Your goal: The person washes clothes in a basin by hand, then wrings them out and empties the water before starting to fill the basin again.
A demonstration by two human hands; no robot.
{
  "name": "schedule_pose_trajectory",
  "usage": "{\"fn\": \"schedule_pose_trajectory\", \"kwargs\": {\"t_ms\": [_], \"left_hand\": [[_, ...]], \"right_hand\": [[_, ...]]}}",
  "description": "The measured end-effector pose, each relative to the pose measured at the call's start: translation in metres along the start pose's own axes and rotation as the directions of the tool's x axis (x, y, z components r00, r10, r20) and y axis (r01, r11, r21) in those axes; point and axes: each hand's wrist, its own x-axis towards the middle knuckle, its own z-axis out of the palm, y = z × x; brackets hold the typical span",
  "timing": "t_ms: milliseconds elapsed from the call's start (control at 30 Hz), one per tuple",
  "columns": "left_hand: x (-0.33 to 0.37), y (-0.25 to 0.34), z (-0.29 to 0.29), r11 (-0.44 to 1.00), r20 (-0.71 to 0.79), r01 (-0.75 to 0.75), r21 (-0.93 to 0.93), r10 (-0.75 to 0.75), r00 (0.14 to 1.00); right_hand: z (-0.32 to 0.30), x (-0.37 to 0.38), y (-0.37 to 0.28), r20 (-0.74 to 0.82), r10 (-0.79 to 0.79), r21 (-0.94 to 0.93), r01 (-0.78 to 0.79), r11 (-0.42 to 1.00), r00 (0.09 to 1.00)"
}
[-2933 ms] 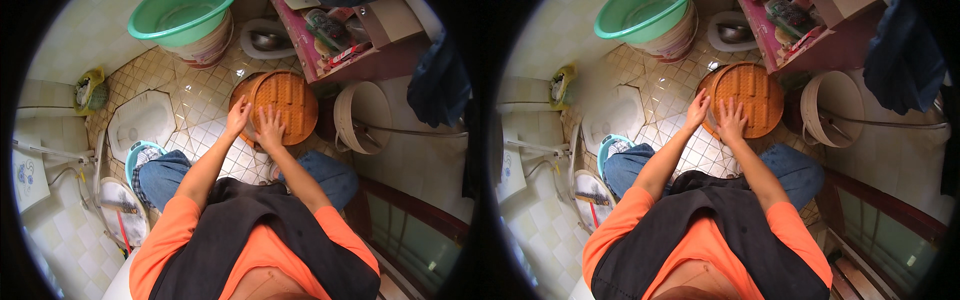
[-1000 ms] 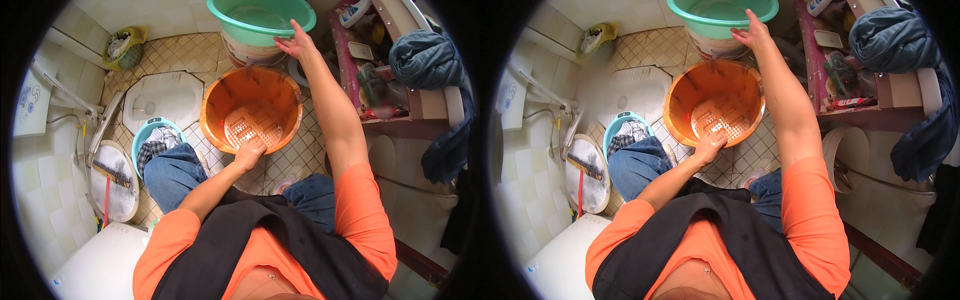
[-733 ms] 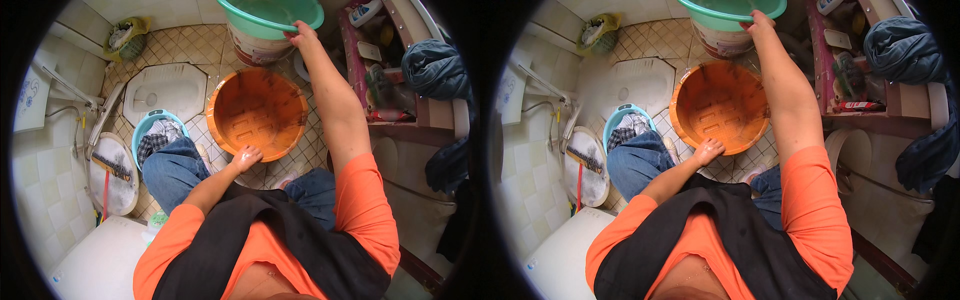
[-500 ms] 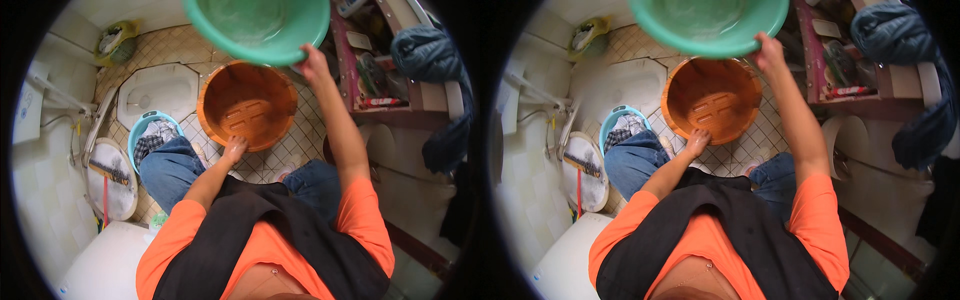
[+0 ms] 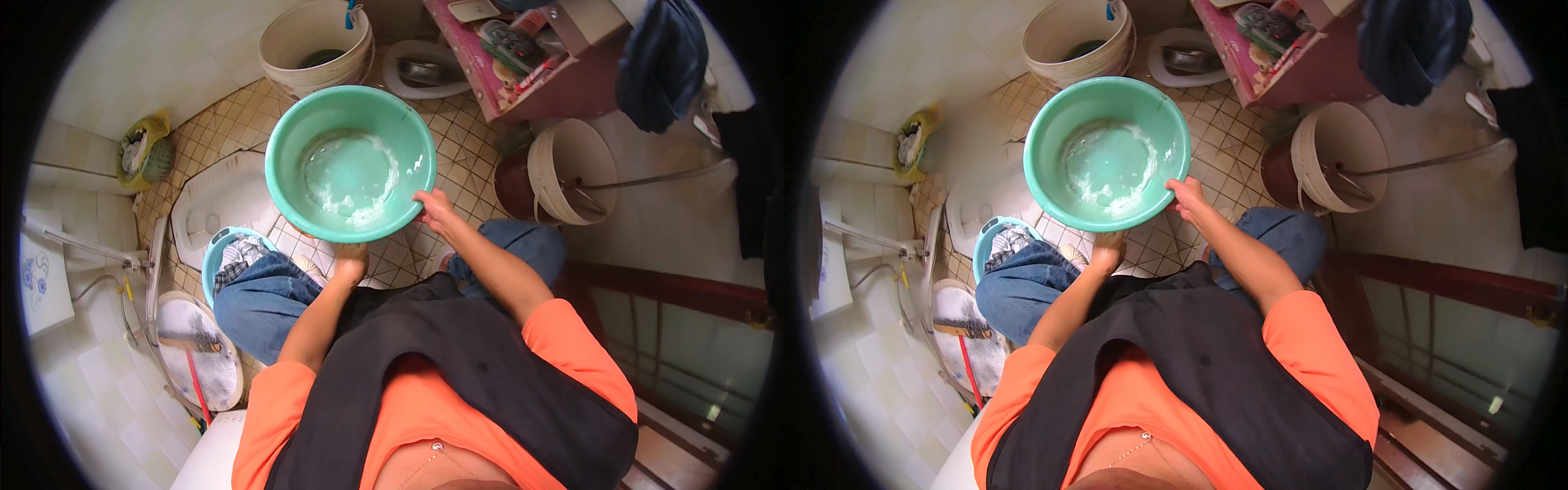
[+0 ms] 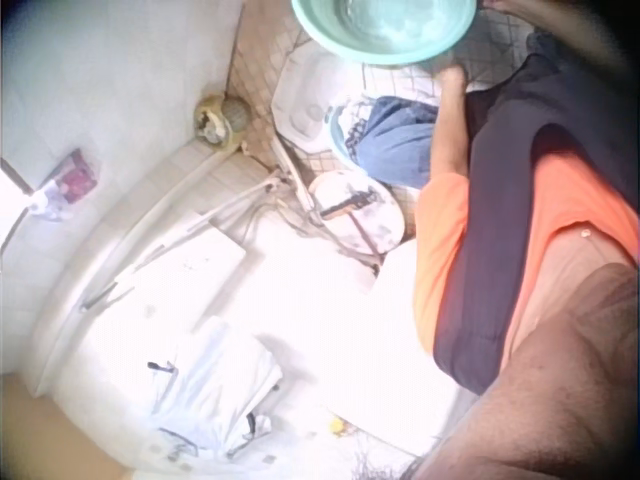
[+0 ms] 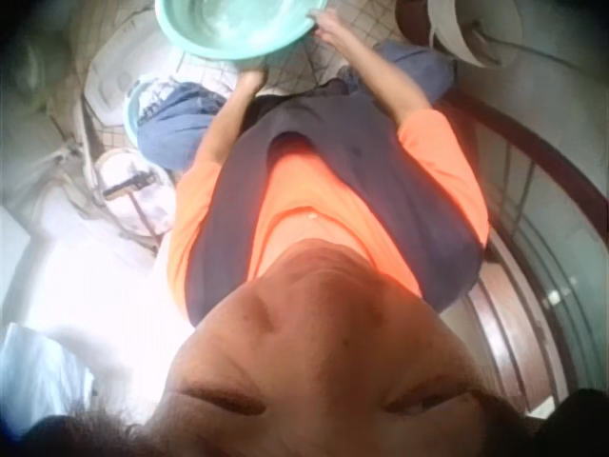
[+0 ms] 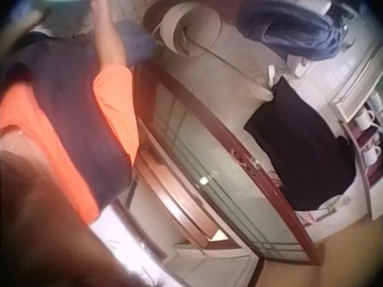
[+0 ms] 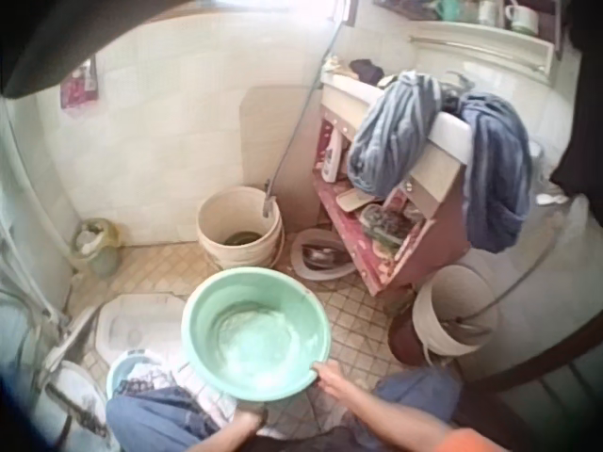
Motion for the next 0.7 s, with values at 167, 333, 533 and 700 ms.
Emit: {"fn": "schedule_pose_trajectory", "kwargs": {"t_ms": [167,333,533,700], "left_hand": [[-0.007,0.025,-0.034,0.968,0.349,0.24,0.08,-0.252,0.902],[0.005,0.008,-0.044,0.64,0.453,0.761,-0.104,-0.651,0.609],[0.002,-0.001,-0.051,-0.3,0.771,0.876,-0.378,-0.626,0.118],[0.002,-0.065,-0.01,-0.467,0.633,0.488,-0.738,-0.73,0.258]], "right_hand": [[-0.002,0.014,0.013,-0.052,-0.065,-0.096,0.059,0.994,0.997],[0.019,0.013,0.018,-0.015,-0.135,-0.218,0.128,0.968,0.991],[-0.019,0.039,0.04,-0.046,-0.243,-0.942,0.039,0.333,0.969],[-0.014,0.018,0.026,0.08,-0.109,-0.858,0.124,0.499,0.991]]}}
